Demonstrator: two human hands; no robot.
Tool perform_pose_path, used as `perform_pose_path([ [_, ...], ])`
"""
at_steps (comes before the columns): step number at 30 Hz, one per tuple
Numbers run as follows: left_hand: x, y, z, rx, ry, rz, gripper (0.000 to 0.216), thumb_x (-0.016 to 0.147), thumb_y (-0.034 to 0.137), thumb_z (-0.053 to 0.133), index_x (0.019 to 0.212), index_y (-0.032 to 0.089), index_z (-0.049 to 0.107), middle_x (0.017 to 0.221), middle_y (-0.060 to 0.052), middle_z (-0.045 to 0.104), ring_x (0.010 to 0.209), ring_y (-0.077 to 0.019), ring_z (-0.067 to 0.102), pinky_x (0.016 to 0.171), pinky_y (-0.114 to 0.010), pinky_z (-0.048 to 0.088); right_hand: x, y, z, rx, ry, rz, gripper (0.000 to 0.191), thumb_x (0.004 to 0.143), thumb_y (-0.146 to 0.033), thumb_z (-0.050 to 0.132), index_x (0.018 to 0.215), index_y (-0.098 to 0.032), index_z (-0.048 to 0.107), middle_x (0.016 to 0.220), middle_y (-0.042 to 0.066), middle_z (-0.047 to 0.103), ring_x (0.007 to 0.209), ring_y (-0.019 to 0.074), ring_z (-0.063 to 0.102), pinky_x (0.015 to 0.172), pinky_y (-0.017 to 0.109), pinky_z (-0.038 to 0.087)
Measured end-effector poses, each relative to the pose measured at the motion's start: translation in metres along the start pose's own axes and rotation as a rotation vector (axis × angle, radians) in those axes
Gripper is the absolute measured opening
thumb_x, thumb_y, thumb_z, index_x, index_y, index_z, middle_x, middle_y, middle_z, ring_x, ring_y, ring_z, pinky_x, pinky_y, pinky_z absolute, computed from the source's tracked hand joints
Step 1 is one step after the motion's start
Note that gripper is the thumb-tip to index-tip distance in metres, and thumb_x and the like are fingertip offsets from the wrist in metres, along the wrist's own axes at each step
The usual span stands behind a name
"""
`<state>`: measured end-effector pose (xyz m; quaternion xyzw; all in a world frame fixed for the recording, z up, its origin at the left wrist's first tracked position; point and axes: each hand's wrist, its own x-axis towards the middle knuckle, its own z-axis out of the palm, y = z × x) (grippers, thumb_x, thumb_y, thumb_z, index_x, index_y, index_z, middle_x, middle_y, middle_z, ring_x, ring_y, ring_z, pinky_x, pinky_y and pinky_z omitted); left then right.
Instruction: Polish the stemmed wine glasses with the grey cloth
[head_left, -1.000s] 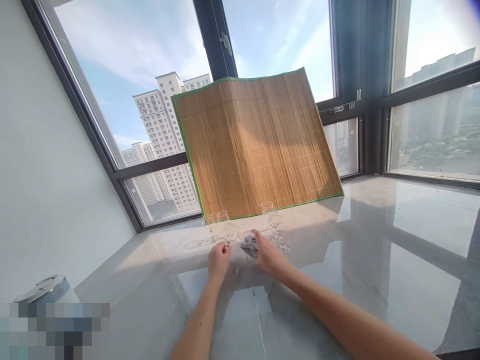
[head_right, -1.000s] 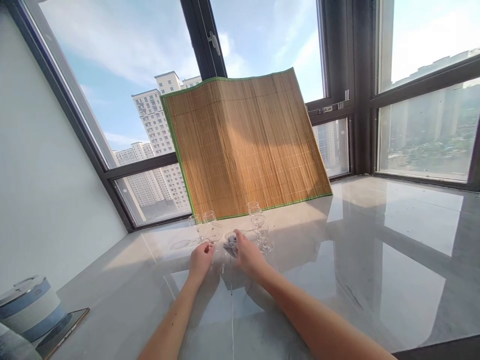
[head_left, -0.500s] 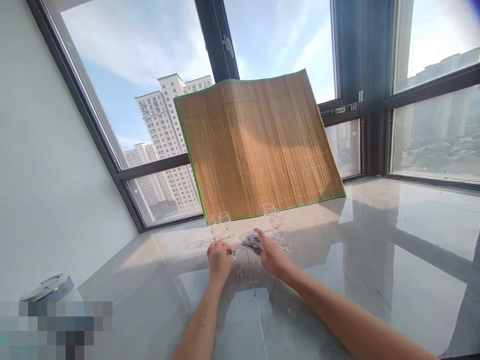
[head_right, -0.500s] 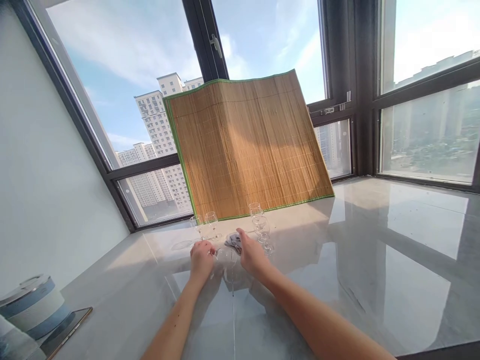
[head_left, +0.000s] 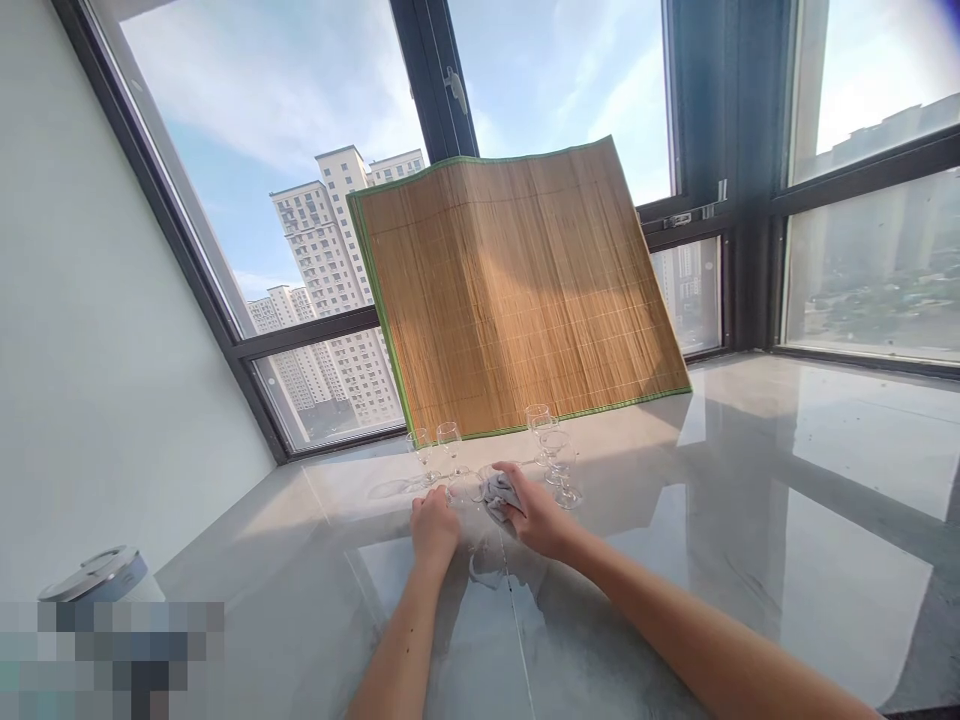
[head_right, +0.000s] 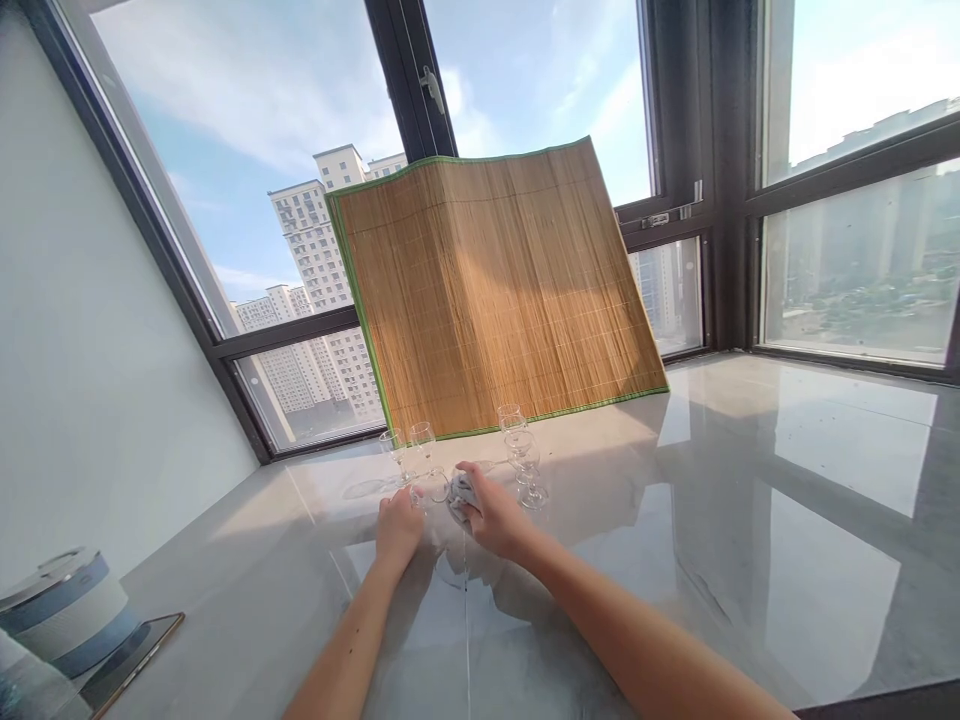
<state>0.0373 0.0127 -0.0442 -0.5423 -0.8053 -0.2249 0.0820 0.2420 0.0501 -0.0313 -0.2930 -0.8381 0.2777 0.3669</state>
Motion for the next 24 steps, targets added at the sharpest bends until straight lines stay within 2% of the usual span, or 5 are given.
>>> perform_pose_path([
  [5,-0.001,-0.008,0.003,0.087,-0.013,-0.025,0.026,0.086,0.017,0.046,0.099,0.023,0.068,0.103,-0.010,0.066,0.103,-0.0294,0.051,0.081,-0.035,0.036,-0.001,-0.001,0.000,0.050,0.067,-0.009,0.051,0.089,-0.015,0.045,0.137,-0.025,0.031,0.104,0.007,0.062,0.092,0.0189,0.058,0.084,0.031,0.044],
  [10,-0.002,-0.004,0.002,0.007,-0.024,-0.020,0.033,0.081,0.010,0.046,0.095,0.026,0.071,0.102,-0.007,0.069,0.102,-0.0271,0.050,0.078,-0.033,0.037,0.001,0.009,0.004,-0.048,-0.029,0.050,0.059,0.087,-0.014,0.047,0.142,-0.022,0.027,0.100,0.008,0.064,0.092,0.0211,0.059,0.082,0.031,0.043],
  [16,-0.001,-0.003,-0.001,-0.111,0.016,-0.055,0.030,0.083,0.013,0.047,0.089,0.026,0.074,0.097,-0.005,0.071,0.101,-0.0257,0.051,0.076,-0.030,0.038,0.003,0.025,0.007,-0.178,-0.097,0.137,0.058,0.085,-0.014,0.048,0.140,-0.017,0.032,0.112,0.014,0.064,0.101,0.0242,0.060,0.085,0.032,0.042],
  [20,-0.001,-0.002,-0.003,-0.100,0.018,-0.036,0.033,0.084,0.013,0.047,0.092,0.027,0.076,0.096,-0.005,0.071,0.102,-0.0262,0.051,0.081,-0.032,0.038,0.004,0.027,0.009,-0.168,-0.105,0.120,0.052,0.086,-0.013,0.045,0.137,-0.018,0.036,0.110,0.013,0.066,0.099,0.0234,0.061,0.083,0.031,0.043],
  [24,-0.001,0.000,-0.003,-0.116,-0.006,-0.029,0.036,0.083,0.012,0.048,0.097,0.027,0.077,0.096,-0.007,0.071,0.105,-0.0274,0.050,0.083,-0.034,0.039,0.005,0.023,0.009,-0.109,-0.057,0.049,0.046,0.085,-0.013,0.045,0.131,-0.020,0.041,0.112,0.011,0.066,0.100,0.0230,0.061,0.084,0.030,0.043],
])
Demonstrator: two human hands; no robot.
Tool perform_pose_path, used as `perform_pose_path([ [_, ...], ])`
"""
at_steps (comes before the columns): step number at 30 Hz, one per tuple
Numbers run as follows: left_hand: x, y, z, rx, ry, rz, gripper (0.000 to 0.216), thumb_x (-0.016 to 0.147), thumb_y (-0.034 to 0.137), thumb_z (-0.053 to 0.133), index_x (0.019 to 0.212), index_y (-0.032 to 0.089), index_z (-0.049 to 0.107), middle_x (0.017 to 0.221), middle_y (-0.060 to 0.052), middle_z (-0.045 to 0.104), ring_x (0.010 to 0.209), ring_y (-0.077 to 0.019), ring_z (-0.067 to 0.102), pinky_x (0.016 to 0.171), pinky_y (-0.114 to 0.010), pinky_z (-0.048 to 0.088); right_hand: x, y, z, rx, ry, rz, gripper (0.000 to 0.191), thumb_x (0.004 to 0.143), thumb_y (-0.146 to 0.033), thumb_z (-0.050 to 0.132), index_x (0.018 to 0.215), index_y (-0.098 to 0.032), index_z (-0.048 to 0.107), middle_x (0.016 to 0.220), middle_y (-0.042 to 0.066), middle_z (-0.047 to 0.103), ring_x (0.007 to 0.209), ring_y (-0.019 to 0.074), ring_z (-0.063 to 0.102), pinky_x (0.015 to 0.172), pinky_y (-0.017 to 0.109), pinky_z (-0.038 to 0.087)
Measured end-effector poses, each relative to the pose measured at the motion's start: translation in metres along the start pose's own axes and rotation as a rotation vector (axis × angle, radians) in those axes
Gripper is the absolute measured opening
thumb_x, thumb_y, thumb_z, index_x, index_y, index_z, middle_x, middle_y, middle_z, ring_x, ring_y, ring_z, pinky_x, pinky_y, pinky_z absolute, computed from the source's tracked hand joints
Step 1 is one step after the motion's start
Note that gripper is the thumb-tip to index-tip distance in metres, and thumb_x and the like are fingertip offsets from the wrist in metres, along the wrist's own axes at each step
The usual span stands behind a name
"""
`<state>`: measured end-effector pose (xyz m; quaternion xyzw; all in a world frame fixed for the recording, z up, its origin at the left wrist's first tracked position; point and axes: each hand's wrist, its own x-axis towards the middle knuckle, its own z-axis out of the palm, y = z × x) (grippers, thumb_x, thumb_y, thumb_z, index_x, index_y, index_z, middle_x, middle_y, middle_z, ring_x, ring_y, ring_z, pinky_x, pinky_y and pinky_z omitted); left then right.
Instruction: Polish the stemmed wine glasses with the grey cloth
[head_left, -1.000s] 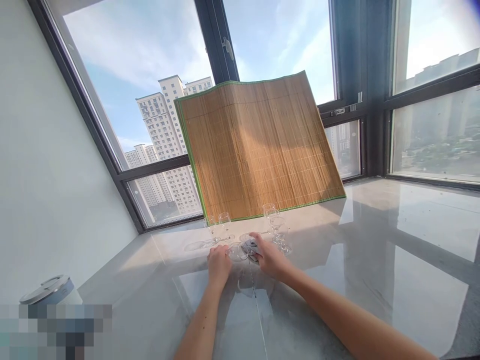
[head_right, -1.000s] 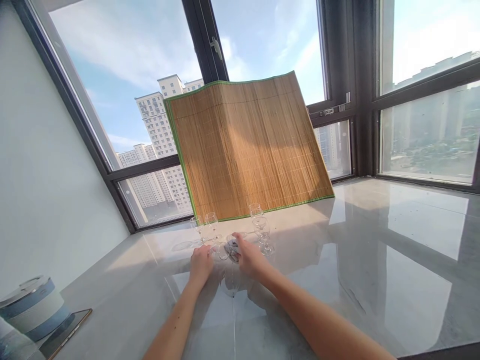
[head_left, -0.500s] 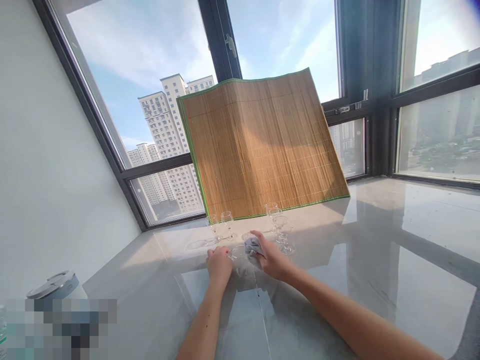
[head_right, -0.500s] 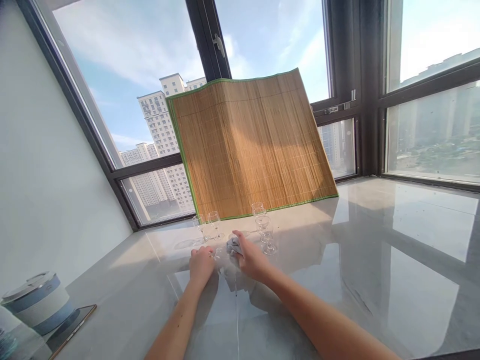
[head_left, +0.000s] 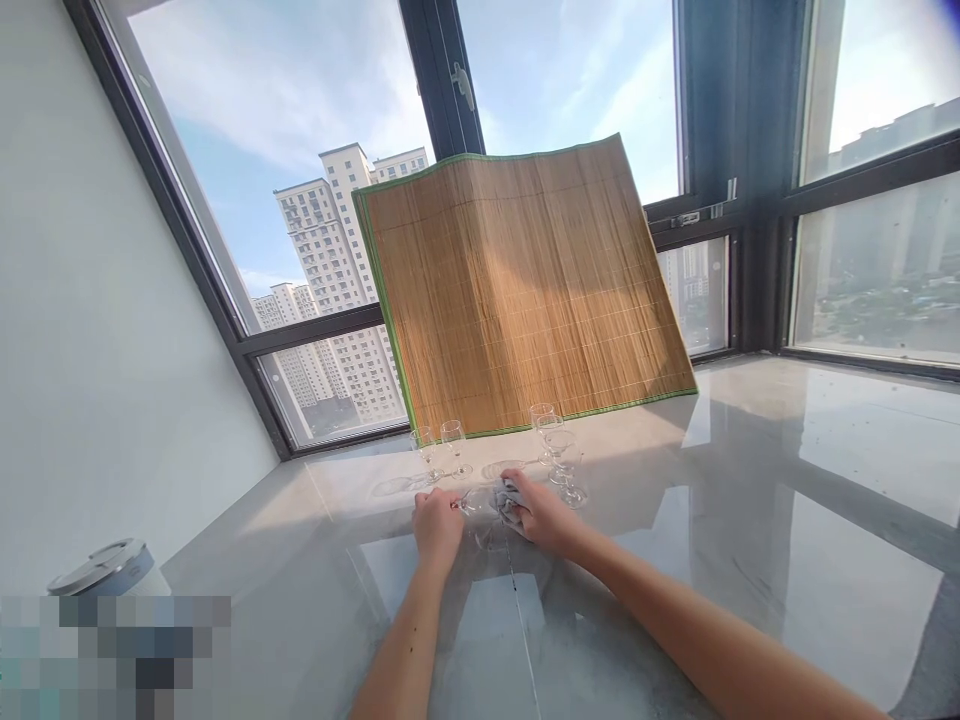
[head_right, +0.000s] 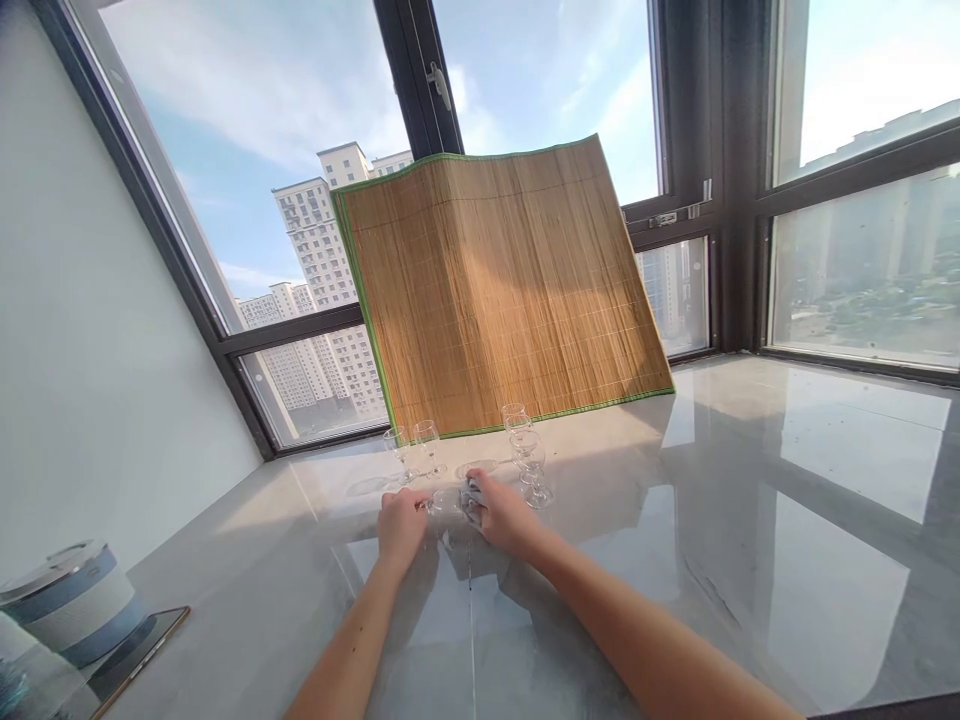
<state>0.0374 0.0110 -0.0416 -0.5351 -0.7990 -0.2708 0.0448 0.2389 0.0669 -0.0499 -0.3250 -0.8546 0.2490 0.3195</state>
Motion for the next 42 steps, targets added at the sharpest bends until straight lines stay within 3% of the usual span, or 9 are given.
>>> perform_pose_path([
  [7,0.003,0.002,0.005,-0.089,0.031,0.131,0.033,0.086,0.016,0.050,0.102,0.026,0.077,0.093,-0.005,0.071,0.101,-0.0244,0.050,0.088,-0.032,0.041,0.002,-0.002,-0.002,0.106,0.110,-0.017,0.031,0.085,-0.014,0.046,0.115,-0.020,0.047,0.102,0.008,0.066,0.093,0.0226,0.060,0.083,0.032,0.043],
  [13,0.001,0.002,0.006,-0.136,0.080,0.071,0.030,0.085,0.017,0.052,0.101,0.023,0.077,0.096,-0.004,0.072,0.104,-0.0237,0.051,0.089,-0.030,0.041,0.002,-0.001,0.002,0.139,0.138,-0.033,0.023,0.082,-0.016,0.051,0.105,-0.019,0.052,0.108,0.010,0.061,0.098,0.0237,0.058,0.087,0.035,0.043],
  [16,0.001,0.001,0.007,-0.126,0.096,0.031,0.028,0.085,0.019,0.053,0.099,0.024,0.077,0.097,-0.004,0.072,0.105,-0.0246,0.052,0.090,-0.031,0.040,-0.001,-0.006,0.002,0.165,0.082,-0.055,0.027,0.082,-0.022,0.055,0.108,-0.020,0.054,0.113,0.010,0.058,0.101,0.0242,0.057,0.091,0.038,0.043],
  [20,0.002,0.000,0.010,-0.163,0.053,0.009,0.027,0.085,0.021,0.055,0.099,0.025,0.077,0.098,-0.005,0.073,0.098,-0.0227,0.058,0.087,-0.031,0.041,-0.003,-0.009,0.000,0.209,0.060,-0.082,0.047,0.074,-0.025,0.068,0.118,-0.020,0.050,0.119,0.011,0.057,0.110,0.0272,0.055,0.095,0.041,0.041],
  [22,0.004,0.000,0.011,-0.186,0.031,-0.003,0.026,0.084,0.020,0.056,0.098,0.025,0.078,0.099,-0.005,0.073,0.094,-0.0213,0.059,0.086,-0.030,0.041,-0.002,-0.008,0.001,0.199,0.076,-0.098,0.050,0.073,-0.017,0.065,0.120,-0.021,0.048,0.117,0.010,0.059,0.107,0.0268,0.056,0.093,0.041,0.042],
  [26,0.005,0.001,0.010,-0.174,0.029,0.038,0.026,0.085,0.022,0.055,0.097,0.023,0.078,0.097,-0.006,0.072,0.099,-0.0233,0.057,0.087,-0.031,0.041,0.002,-0.003,0.003,0.169,0.099,-0.139,0.039,0.077,-0.008,0.053,0.113,-0.021,0.051,0.107,0.009,0.063,0.095,0.0238,0.059,0.084,0.037,0.045],
  [35,-0.002,0.009,0.009,-0.159,-0.051,0.114,0.027,0.087,0.028,0.053,0.095,0.023,0.078,0.089,-0.006,0.072,0.095,-0.0228,0.055,0.081,-0.029,0.040,-0.001,-0.012,-0.004,0.146,0.290,-0.171,0.042,0.075,-0.002,0.049,0.112,-0.021,0.053,0.114,0.008,0.056,0.103,0.0221,0.057,0.091,0.036,0.045],
  [42,-0.005,0.014,0.009,-0.140,-0.067,0.203,0.031,0.091,0.033,0.048,0.085,0.023,0.077,0.077,-0.006,0.069,0.087,-0.0219,0.054,0.074,-0.028,0.037,-0.002,-0.015,-0.010,0.124,0.332,-0.177,0.022,0.087,-0.019,0.052,0.110,-0.020,0.055,0.112,0.009,0.056,0.098,0.0221,0.058,0.090,0.036,0.046],
])
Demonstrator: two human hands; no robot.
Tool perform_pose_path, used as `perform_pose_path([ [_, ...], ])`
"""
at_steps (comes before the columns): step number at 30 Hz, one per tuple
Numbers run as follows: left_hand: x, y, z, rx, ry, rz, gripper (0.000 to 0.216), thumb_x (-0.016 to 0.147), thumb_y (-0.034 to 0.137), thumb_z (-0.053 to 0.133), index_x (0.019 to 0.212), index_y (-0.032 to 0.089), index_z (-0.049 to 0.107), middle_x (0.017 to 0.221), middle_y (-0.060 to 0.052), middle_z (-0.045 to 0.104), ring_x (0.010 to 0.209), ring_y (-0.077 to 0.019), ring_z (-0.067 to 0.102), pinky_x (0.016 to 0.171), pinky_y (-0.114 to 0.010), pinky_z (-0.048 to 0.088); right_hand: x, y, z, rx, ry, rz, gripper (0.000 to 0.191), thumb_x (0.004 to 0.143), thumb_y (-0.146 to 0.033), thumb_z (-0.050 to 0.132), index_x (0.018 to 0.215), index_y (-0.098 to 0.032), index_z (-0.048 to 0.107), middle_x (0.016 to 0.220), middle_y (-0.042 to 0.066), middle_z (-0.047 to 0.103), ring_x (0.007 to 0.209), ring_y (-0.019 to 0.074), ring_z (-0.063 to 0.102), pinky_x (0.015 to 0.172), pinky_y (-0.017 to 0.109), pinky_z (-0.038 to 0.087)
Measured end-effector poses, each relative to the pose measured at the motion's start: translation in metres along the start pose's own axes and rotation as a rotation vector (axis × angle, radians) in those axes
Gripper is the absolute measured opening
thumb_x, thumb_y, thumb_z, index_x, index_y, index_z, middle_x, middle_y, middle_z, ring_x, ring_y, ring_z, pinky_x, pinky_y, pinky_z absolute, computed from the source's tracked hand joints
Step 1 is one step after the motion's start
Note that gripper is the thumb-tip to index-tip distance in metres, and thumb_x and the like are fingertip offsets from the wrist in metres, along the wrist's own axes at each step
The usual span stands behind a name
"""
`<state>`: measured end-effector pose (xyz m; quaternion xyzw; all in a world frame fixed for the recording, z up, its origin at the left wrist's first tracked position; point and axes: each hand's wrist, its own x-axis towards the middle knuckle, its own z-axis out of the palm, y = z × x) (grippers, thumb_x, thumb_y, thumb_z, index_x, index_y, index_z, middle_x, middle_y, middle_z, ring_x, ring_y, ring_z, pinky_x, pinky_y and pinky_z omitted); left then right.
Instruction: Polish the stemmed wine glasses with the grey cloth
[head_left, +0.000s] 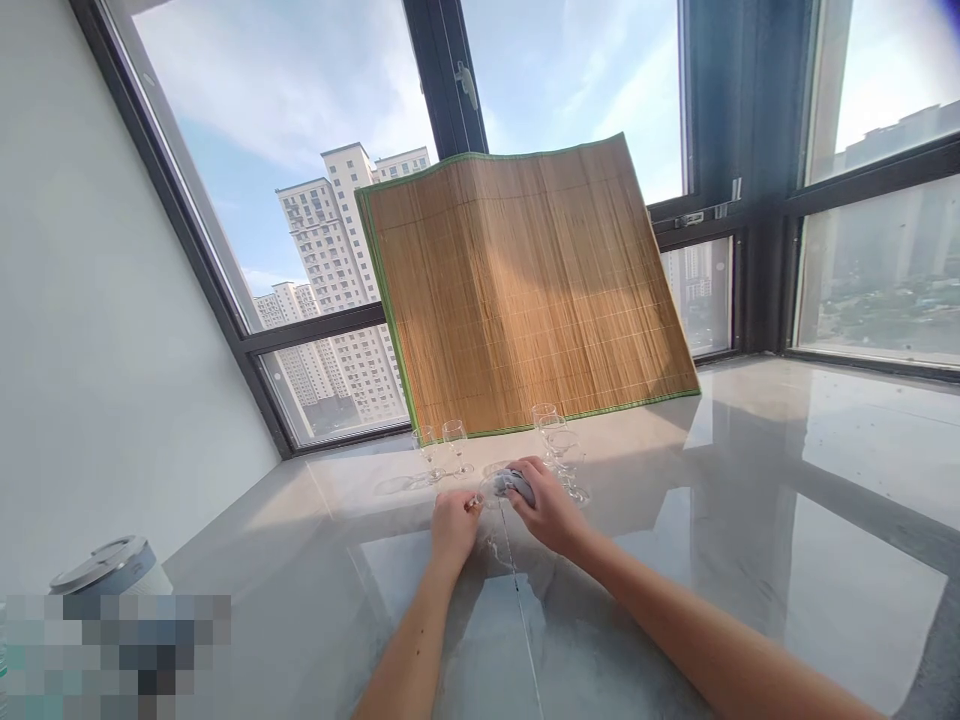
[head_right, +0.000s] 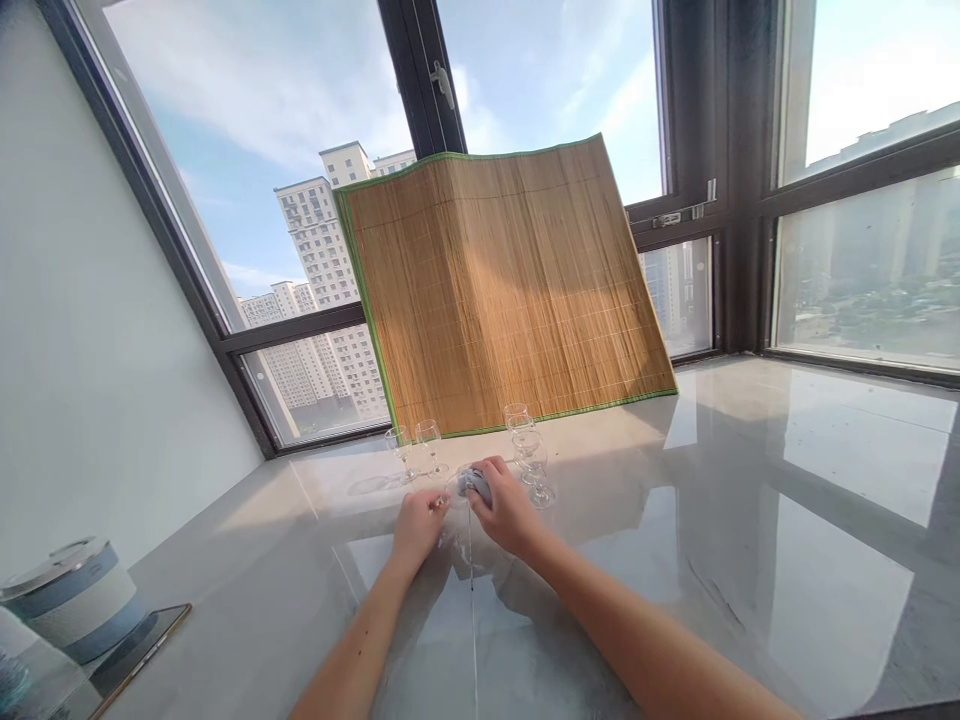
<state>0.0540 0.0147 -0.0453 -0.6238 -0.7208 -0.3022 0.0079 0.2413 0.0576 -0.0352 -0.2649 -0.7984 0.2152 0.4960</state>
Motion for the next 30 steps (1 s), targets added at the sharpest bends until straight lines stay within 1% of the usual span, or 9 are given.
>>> perform_pose_path([
  [4,-0.0011,0.0004,0.0002,-0.022,-0.005,0.006,0.029,0.090,0.033,0.049,0.081,0.023,0.075,0.079,-0.006,0.069,0.088,-0.0220,0.053,0.072,-0.028,0.035,0.0011,0.0012,0.0005,0.005,0.056,-0.013,0.016,0.091,-0.021,0.048,0.103,-0.021,0.058,0.110,0.008,0.058,0.097,0.0211,0.059,0.087,0.034,0.047],
  [9,-0.0009,0.0027,0.0017,-0.031,-0.047,0.058,0.031,0.090,0.033,0.049,0.074,0.021,0.073,0.073,-0.004,0.067,0.079,-0.0190,0.053,0.072,-0.028,0.033,0.0008,0.0019,-0.0005,-0.045,0.100,0.013,0.016,0.090,-0.018,0.047,0.100,-0.021,0.059,0.110,0.008,0.062,0.095,0.0214,0.061,0.084,0.033,0.047],
  [10,-0.0008,0.0032,0.0019,-0.033,-0.053,0.066,0.030,0.090,0.033,0.050,0.074,0.021,0.073,0.073,-0.004,0.067,0.079,-0.0189,0.053,0.072,-0.028,0.033,0.0004,0.0021,-0.0008,-0.063,0.107,0.026,0.020,0.089,-0.018,0.047,0.104,-0.022,0.059,0.109,0.008,0.063,0.095,0.0220,0.062,0.083,0.033,0.047],
  [12,-0.0007,0.0038,0.0025,-0.031,-0.061,0.071,0.028,0.089,0.032,0.051,0.076,0.022,0.074,0.073,-0.004,0.067,0.081,-0.0193,0.053,0.074,-0.028,0.034,-0.0003,0.0027,-0.0013,-0.103,0.122,0.068,0.036,0.087,-0.017,0.047,0.122,-0.022,0.053,0.107,0.007,0.066,0.091,0.0225,0.063,0.080,0.034,0.046],
  [14,-0.0007,0.0037,0.0034,-0.029,-0.063,0.055,0.026,0.088,0.032,0.052,0.078,0.023,0.075,0.075,-0.004,0.068,0.084,-0.0202,0.053,0.074,-0.028,0.035,-0.0007,0.0039,-0.0017,-0.131,0.119,0.110,0.054,0.086,-0.016,0.047,0.139,-0.022,0.038,0.106,0.007,0.067,0.083,0.0219,0.063,0.075,0.033,0.046],
  [16,-0.0005,0.0029,0.0045,-0.040,-0.053,0.026,0.024,0.087,0.031,0.053,0.082,0.023,0.076,0.077,-0.004,0.068,0.087,-0.0213,0.053,0.075,-0.028,0.036,-0.0004,0.0057,-0.0018,-0.132,0.077,0.127,0.062,0.085,-0.017,0.047,0.144,-0.022,0.028,0.102,0.006,0.067,0.079,0.0213,0.062,0.072,0.033,0.045],
  [22,0.0005,0.0009,0.0053,-0.085,-0.049,-0.029,0.024,0.086,0.027,0.055,0.092,0.024,0.078,0.082,-0.005,0.070,0.090,-0.0220,0.054,0.079,-0.029,0.040,0.0026,0.0083,-0.0035,-0.027,-0.051,0.121,0.060,0.084,-0.019,0.048,0.141,-0.022,0.029,0.093,0.005,0.065,0.079,0.0197,0.059,0.075,0.034,0.044],
  [26,-0.0007,0.0024,0.0021,-0.074,-0.052,-0.022,0.024,0.086,0.029,0.055,0.096,0.025,0.078,0.083,-0.004,0.070,0.092,-0.0219,0.055,0.079,-0.029,0.041,0.0037,0.0044,-0.0059,0.025,-0.085,0.136,0.052,0.085,-0.020,0.045,0.137,-0.021,0.035,0.081,0.001,0.061,0.070,0.0177,0.055,0.070,0.032,0.043],
  [30,-0.0020,0.0016,0.0000,-0.086,-0.072,0.027,0.027,0.088,0.034,0.052,0.090,0.024,0.077,0.084,-0.005,0.070,0.092,-0.0226,0.056,0.083,-0.031,0.041,0.0030,0.0014,-0.0059,0.076,-0.068,0.159,0.047,0.088,-0.022,0.043,0.135,-0.022,0.037,0.080,0.001,0.060,0.072,0.0182,0.055,0.072,0.033,0.043],
])
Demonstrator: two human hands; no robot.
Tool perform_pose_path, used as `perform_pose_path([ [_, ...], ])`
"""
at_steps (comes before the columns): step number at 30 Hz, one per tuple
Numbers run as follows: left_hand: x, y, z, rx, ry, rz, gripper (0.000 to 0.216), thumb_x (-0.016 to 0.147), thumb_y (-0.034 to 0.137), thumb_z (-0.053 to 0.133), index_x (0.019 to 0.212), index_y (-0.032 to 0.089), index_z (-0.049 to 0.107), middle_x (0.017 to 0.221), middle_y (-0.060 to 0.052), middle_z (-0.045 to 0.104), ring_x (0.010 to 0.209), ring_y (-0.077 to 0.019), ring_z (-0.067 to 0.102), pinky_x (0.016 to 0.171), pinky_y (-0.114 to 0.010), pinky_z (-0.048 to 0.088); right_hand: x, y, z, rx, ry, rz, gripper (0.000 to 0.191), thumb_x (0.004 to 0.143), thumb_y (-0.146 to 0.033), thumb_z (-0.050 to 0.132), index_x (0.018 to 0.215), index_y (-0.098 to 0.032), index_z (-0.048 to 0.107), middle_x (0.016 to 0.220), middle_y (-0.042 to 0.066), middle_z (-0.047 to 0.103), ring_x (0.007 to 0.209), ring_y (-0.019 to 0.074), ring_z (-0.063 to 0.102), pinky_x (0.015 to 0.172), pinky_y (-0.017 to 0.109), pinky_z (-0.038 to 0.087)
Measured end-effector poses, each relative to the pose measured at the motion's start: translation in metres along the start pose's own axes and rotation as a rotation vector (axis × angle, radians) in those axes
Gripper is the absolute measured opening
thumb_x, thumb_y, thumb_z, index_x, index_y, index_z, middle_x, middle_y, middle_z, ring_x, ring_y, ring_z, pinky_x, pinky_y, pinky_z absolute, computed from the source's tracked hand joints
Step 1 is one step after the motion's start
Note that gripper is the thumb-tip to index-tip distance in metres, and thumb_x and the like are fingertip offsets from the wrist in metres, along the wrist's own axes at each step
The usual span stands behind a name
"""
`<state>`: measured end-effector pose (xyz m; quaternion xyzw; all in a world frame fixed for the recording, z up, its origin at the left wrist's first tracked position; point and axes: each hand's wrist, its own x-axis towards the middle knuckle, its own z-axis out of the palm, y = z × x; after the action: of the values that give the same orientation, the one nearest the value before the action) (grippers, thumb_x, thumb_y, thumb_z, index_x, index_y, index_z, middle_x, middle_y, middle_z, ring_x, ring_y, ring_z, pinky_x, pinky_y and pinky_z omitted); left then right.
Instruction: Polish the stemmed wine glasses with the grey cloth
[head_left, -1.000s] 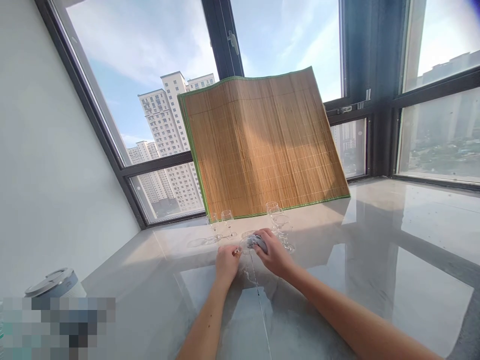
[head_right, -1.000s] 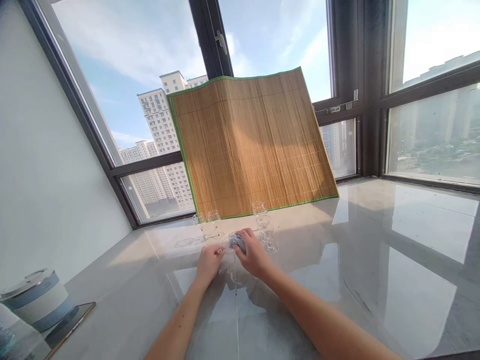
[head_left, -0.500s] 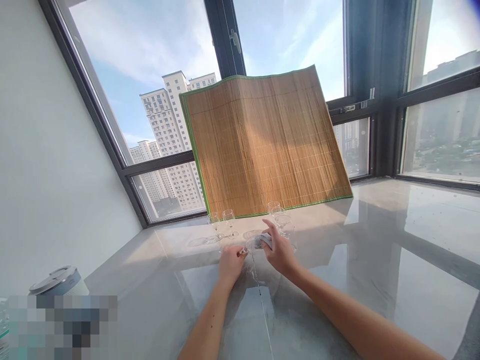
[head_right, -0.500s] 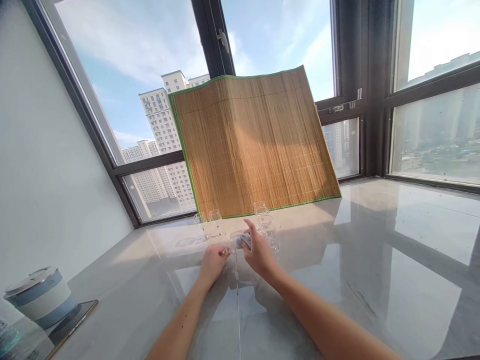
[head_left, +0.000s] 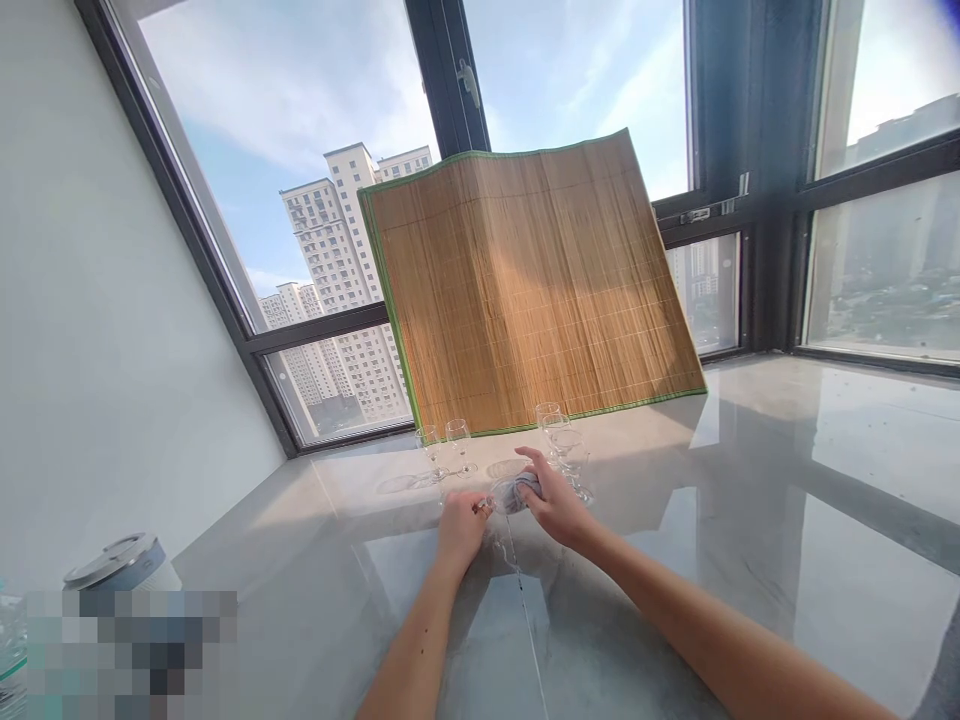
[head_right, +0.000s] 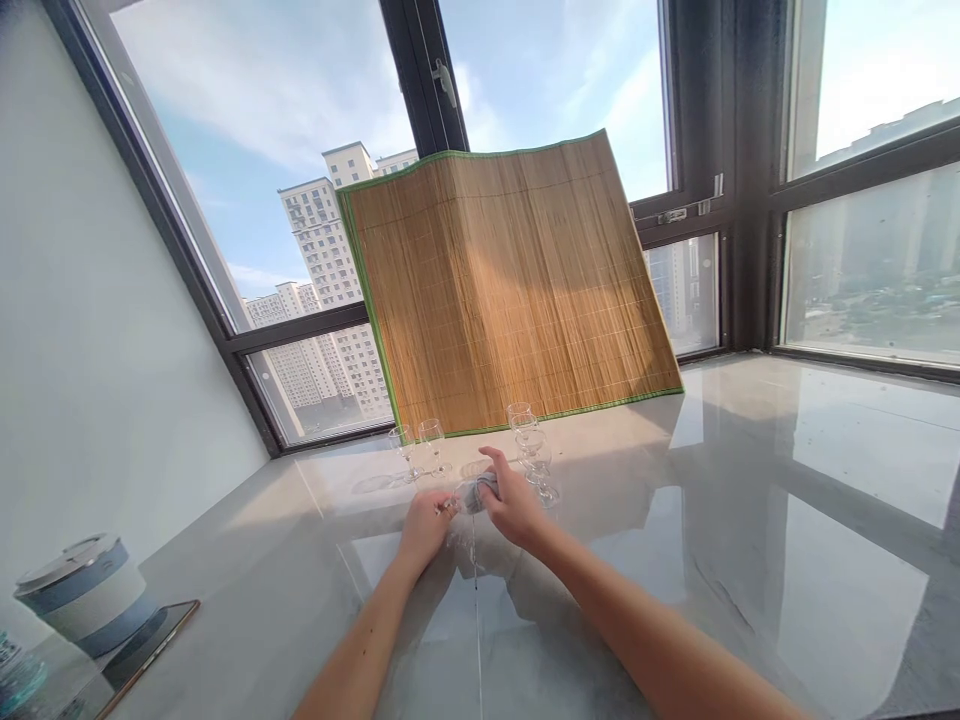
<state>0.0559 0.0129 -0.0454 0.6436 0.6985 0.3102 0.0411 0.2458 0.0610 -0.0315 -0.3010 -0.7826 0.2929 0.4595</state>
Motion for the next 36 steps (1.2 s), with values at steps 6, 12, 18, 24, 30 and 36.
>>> perform_pose_path([
  [6,0.003,-0.007,0.008,0.070,-0.006,0.039,0.030,0.089,0.023,0.042,0.087,0.020,0.072,0.091,-0.006,0.069,0.092,-0.0219,0.055,0.088,-0.033,0.038,-0.004,-0.006,0.004,0.100,0.001,-0.046,0.044,0.086,-0.021,0.047,0.130,-0.020,0.039,0.075,-0.002,0.054,0.068,0.0161,0.052,0.069,0.031,0.043],
  [12,0.013,-0.017,0.020,0.033,0.122,-0.161,0.031,0.094,0.033,0.040,0.094,0.021,0.068,0.106,-0.009,0.067,0.106,-0.0237,0.055,0.099,-0.037,0.035,-0.004,-0.013,0.002,0.171,0.031,-0.089,0.044,0.088,-0.022,0.047,0.130,-0.022,0.037,0.080,0.000,0.058,0.069,0.0161,0.052,0.068,0.030,0.044],
  [18,0.020,-0.026,0.016,-0.201,0.168,-0.318,0.035,0.096,0.034,0.033,0.104,0.019,0.063,0.105,-0.009,0.072,0.101,-0.0208,0.063,0.088,-0.032,0.043,0.000,-0.008,-0.001,0.067,0.157,-0.045,0.040,0.088,-0.022,0.046,0.127,-0.023,0.039,0.084,0.002,0.061,0.070,0.0176,0.054,0.069,0.031,0.042],
  [24,0.019,-0.023,0.014,-0.206,0.078,-0.340,0.035,0.096,0.036,0.034,0.094,0.018,0.064,0.104,-0.009,0.073,0.095,-0.0200,0.066,0.085,-0.030,0.045,-0.003,0.000,0.006,-0.165,-0.085,0.036,0.040,0.086,-0.022,0.047,0.126,-0.021,0.045,0.081,0.004,0.063,0.080,0.0220,0.059,0.073,0.032,0.041],
  [30,0.015,-0.020,0.012,-0.097,0.046,-0.264,0.036,0.090,0.022,0.046,0.124,0.016,0.056,0.125,-0.012,0.063,0.115,-0.0192,0.057,0.096,-0.027,0.040,-0.006,0.004,0.009,-0.217,-0.162,0.036,0.034,0.085,-0.020,0.049,0.119,-0.023,0.053,0.085,0.005,0.067,0.080,0.0224,0.060,0.070,0.030,0.039],
  [36,0.005,-0.014,0.003,0.313,0.033,-0.280,0.044,0.087,0.038,0.055,0.126,0.019,0.056,0.128,-0.014,0.054,0.120,-0.0285,0.049,0.098,-0.033,0.037,-0.006,0.005,0.008,-0.184,-0.164,-0.009,0.028,0.085,-0.021,0.050,0.112,-0.023,0.057,0.075,0.002,0.063,0.070,0.0187,0.056,0.063,0.027,0.035],
])
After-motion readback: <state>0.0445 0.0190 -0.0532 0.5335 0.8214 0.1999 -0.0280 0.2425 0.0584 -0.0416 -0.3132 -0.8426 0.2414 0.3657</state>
